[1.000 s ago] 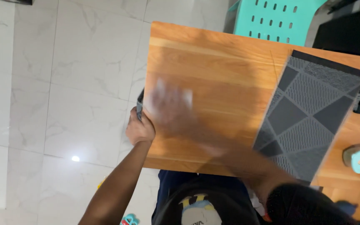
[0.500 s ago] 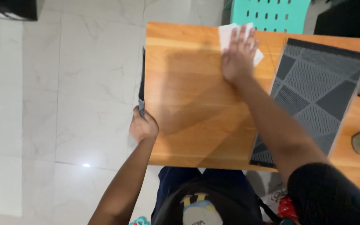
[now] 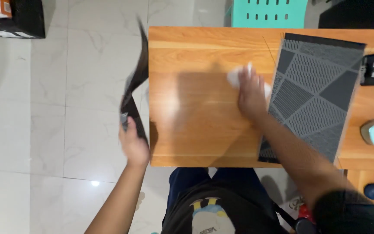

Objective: Cleaning a desk by wiping objects and organizing items.

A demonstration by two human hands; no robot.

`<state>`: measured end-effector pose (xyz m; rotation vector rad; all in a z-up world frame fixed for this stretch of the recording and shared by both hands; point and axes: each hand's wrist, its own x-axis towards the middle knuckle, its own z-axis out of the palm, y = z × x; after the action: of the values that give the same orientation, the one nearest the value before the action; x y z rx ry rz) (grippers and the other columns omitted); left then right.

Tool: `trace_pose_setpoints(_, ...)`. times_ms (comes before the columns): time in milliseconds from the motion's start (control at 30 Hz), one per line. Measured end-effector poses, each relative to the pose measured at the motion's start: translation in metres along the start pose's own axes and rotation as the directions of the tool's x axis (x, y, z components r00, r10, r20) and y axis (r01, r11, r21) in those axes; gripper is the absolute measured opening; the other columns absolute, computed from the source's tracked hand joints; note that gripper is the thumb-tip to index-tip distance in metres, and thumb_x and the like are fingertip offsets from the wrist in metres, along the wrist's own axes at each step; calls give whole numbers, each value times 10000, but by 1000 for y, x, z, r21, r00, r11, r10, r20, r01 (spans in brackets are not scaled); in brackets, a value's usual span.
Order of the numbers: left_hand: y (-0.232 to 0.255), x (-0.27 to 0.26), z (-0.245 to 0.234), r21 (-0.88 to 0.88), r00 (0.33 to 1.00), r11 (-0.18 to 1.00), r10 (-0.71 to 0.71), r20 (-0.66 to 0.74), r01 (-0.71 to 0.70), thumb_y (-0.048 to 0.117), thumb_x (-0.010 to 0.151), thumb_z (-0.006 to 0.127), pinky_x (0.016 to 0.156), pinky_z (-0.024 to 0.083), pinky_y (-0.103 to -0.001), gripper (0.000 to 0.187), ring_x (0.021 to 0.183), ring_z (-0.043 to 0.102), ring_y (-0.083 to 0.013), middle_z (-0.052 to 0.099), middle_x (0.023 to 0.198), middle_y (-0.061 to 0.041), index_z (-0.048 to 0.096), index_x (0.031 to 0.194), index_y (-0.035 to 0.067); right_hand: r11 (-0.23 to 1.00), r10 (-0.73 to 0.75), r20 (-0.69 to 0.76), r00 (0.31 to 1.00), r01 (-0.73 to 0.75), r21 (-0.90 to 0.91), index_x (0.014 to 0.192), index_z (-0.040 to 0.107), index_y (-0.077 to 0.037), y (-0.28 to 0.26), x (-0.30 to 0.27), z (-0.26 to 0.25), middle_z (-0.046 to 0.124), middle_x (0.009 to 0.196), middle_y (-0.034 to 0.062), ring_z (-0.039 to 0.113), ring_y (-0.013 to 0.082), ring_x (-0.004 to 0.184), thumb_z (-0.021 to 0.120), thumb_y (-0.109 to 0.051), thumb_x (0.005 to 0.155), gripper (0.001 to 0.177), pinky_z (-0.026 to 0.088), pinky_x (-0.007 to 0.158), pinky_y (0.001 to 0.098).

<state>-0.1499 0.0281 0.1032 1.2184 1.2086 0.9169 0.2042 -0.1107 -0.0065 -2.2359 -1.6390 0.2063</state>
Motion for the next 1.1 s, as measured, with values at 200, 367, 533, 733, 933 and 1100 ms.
trace_pose_setpoints(200, 133, -31, 43, -644, 940, 750, 95, 329, 150, 291, 1168, 420, 1212, 422, -403, 469, 1370, 561, -251, 576, 1480, -142, 484, 1488, -46, 941, -85, 44, 995, 95, -324, 1580, 364, 27, -39, 61, 90, 364, 1623, 209, 343, 381, 1479, 445, -117, 987, 616, 226, 1217, 608)
trace_pose_setpoints(367, 112, -22, 68, -785, 854, 501, 156, 496, 364, 341, 1214, 405, 1206, 418, -424, 503, 1357, 568, -284, 576, 1446, -173, 487, 1482, -77, 743, -83, 169, 982, -52, 667, 1471, 464, -95, -134, -136, 47, 518, 1487, 193, 517, 343, 1346, 513, -159, 1028, 450, 415, 1137, 451)
trace_pose_setpoints(533, 2, -46, 74, -694, 918, 602, -253, 304, 395, 415, 1052, 431, 1145, 404, -436, 612, 1342, 525, -295, 534, 1476, -135, 409, 1499, -3, 767, -214, 173, 961, 56, 639, 1196, 651, -130, -68, -244, 39, 676, 1375, 154, 698, 339, 1192, 468, -95, 1010, 263, 574, 979, 434)
trace_pose_setpoints(733, -115, -109, 58, -159, 809, 802, -587, -25, 576, 439, 1003, 509, 1158, 307, -400, 711, 1416, 419, -321, 438, 1542, -159, 338, 1519, -19, 730, 567, 163, 807, -585, 353, 1017, 719, -62, 32, -221, -16, 734, 851, 158, 731, 266, 799, 546, -157, 954, 208, 551, 750, 357)
trace_pose_setpoints(933, -39, -80, 59, 794, 974, 572, 42, 222, -206, 389, 809, 729, 1233, 169, -531, 1010, 1525, 197, -406, 202, 1638, -210, 196, 1611, 84, 778, 624, 6, 781, -621, -96, 1476, 614, -279, 52, -125, -103, 516, 1461, 169, 698, 406, 1039, 716, -524, 896, 637, 574, 852, 491)
trace_pose_setpoints(1100, -20, -32, 85, 665, 528, 146, -495, 690, -733, 757, 809, 637, 1190, -47, -687, 1078, 1549, -125, -403, -119, 1698, -122, 44, 1617, 361, 679, 730, 389, 562, -662, -318, 1639, 196, -451, 65, -95, -111, -81, 1688, 297, 546, 536, 1285, 766, -734, 679, 1152, 534, 1000, 501)
